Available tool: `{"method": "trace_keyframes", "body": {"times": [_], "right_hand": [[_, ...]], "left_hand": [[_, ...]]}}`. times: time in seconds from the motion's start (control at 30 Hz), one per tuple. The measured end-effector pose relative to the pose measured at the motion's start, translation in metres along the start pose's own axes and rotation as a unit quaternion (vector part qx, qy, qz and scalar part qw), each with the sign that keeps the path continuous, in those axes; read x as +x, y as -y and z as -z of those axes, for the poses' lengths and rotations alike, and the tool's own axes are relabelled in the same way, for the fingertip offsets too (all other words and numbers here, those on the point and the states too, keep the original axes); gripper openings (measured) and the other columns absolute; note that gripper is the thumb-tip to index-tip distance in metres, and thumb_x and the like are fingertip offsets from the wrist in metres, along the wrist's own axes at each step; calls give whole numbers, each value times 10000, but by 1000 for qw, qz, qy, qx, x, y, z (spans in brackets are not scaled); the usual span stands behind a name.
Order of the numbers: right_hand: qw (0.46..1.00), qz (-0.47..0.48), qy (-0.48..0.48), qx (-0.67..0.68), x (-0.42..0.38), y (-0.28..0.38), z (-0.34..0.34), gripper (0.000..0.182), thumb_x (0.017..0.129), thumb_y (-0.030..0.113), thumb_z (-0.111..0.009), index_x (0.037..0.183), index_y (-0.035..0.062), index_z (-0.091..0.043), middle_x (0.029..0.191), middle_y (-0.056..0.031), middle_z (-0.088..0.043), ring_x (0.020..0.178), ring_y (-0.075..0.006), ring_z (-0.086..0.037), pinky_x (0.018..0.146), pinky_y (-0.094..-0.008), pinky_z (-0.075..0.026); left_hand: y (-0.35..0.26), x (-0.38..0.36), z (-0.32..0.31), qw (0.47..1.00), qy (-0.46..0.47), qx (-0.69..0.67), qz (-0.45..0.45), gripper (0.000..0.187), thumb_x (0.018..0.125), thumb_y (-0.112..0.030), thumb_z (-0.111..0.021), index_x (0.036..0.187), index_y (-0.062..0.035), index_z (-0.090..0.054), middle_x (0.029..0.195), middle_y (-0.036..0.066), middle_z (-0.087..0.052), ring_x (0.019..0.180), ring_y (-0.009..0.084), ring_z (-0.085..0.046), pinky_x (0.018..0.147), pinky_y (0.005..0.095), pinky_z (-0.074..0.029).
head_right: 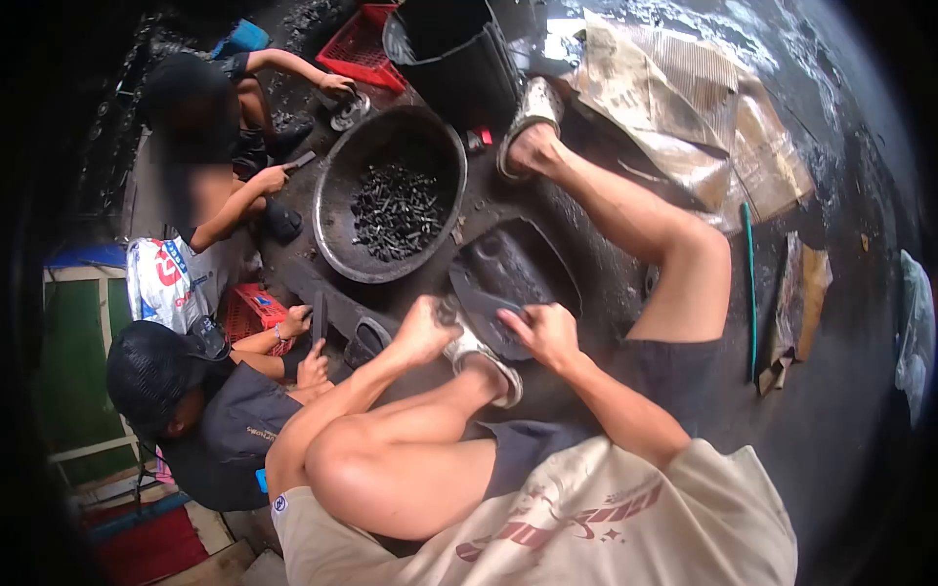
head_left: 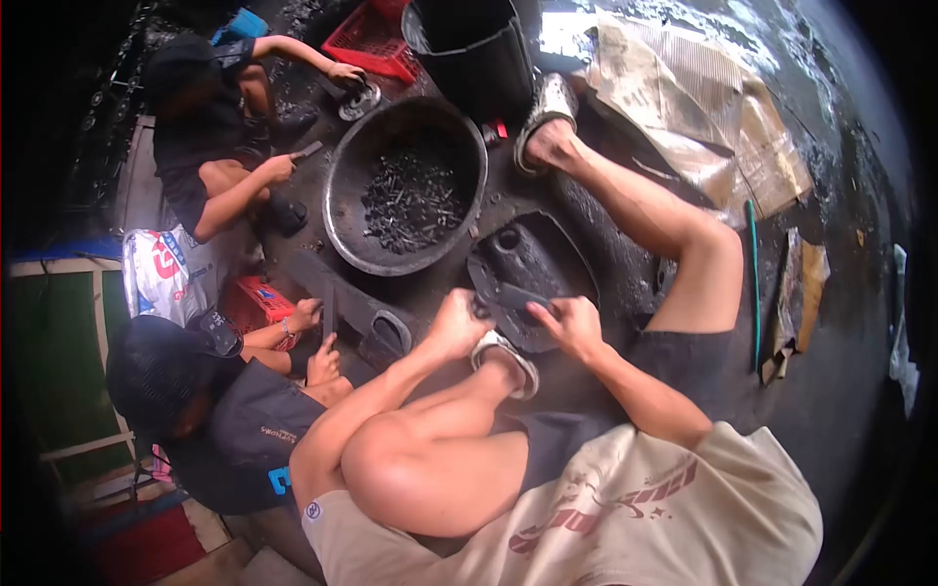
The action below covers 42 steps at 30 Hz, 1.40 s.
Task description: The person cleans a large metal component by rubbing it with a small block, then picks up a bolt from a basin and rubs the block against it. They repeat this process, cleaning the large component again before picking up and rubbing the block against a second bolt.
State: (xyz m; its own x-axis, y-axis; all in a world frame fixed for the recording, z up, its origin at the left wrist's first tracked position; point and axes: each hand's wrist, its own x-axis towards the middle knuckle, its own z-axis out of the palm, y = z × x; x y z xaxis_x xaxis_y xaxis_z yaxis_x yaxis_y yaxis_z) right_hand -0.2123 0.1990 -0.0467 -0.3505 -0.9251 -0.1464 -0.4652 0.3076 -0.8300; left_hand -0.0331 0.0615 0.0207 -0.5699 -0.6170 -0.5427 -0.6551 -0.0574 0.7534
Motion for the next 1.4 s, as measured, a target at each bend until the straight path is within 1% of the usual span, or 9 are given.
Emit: {"method": "trace_keyframes", "body": {"times": [0.27, 0.47, 0.63, 0.77, 0.97, 1.07, 1.1, 1.3, 1.4], "right_hand": [[999, -11, -23, 40, 0, 3, -15, 582, 895, 509, -691, 598, 12, -634, 528, -205, -542, 479, -377, -560, 518, -435, -466], [991, -105, -52, 63, 21, -12, 4, 660, 921, 535, -653, 570, -20, -597, 473, -180, -492, 424, -300, -498, 510, -422, -430], [981, -98, -21, 168, 15, 35, 17, 582, 928, 477, -671, 637, -27, -641, 479, -146, -439, 432, -210, -389, 476, -394, -385], [984, 102, -6, 143, 11, 97, 26, 526, 904, 451, -706, 640, -2, -658, 529, -191, -534, 445, -308, -555, 488, -412, -449], [995, -65, 20, 68, 4, -8, 2, 516, 901, 449, -713, 611, 25, -665, 523, -157, -577, 411, -262, -532, 476, -390, -453], [984, 89, -41, 146, 8, 73, 18, 473, 876, 424, -744, 661, 12, -654, 562, -209, -527, 461, -374, -471, 484, -430, -420], [984, 106, -8, 140, 10, 82, 18, 457, 869, 416, -751, 663, 18, -660, 552, -208, -529, 488, -409, -480, 486, -434, -428], [992, -39, -13, 116, 5, 5, 12, 444, 896, 365, -737, 634, 15, -661, 499, -176, -494, 392, -269, -431, 443, -391, -388], [979, 111, 18, 170, 1, 55, 29, 518, 922, 368, -710, 604, -28, -609, 497, -168, -394, 424, -203, -358, 440, -375, -347]], "left_hand": [[-9, -6, 1, 999, -13, 25, -17, 225, 718, 21, -682, 938, 48, -717, 855, 61, -740, 824, 105, -636, 752, 305, -521], [-7, 3, 7, 991, 74, -113, -18, 207, 790, -29, -793, 972, 30, -714, 916, 48, -729, 826, 69, -611, 749, 264, -511], [-40, -8, 6, 995, -23, -97, 2, 231, 760, 2, -802, 979, 12, -729, 914, 45, -735, 823, 87, -636, 731, 271, -529], [-16, -1, 9, 987, 27, 43, -150, 138, 767, 2, -748, 905, -7, -743, 833, 35, -730, 749, 81, -636, 654, 280, -529], [-21, -7, 9, 999, -18, 31, 13, 71, 779, 33, -669, 840, 20, -703, 785, 9, -687, 750, 73, -581, 658, 282, -492], [3, -5, -4, 987, -33, -158, -17, 97, 796, 65, -654, 878, 23, -686, 830, 25, -688, 785, 79, -595, 663, 294, -505], [-7, -2, 7, 994, 36, -30, -95, 182, 780, 36, -697, 961, 27, -710, 866, 31, -702, 806, 84, -613, 680, 287, -509], [13, 7, 5, 997, -6, 83, -9, 116, 726, -40, -717, 816, 30, -695, 668, 61, -663, 683, 62, -542, 613, 326, -485], [-21, -6, 1, 989, 59, -35, -132, 129, 750, -41, -706, 713, 46, -619, 596, 16, -580, 640, 35, -459, 542, 313, -430]]}}
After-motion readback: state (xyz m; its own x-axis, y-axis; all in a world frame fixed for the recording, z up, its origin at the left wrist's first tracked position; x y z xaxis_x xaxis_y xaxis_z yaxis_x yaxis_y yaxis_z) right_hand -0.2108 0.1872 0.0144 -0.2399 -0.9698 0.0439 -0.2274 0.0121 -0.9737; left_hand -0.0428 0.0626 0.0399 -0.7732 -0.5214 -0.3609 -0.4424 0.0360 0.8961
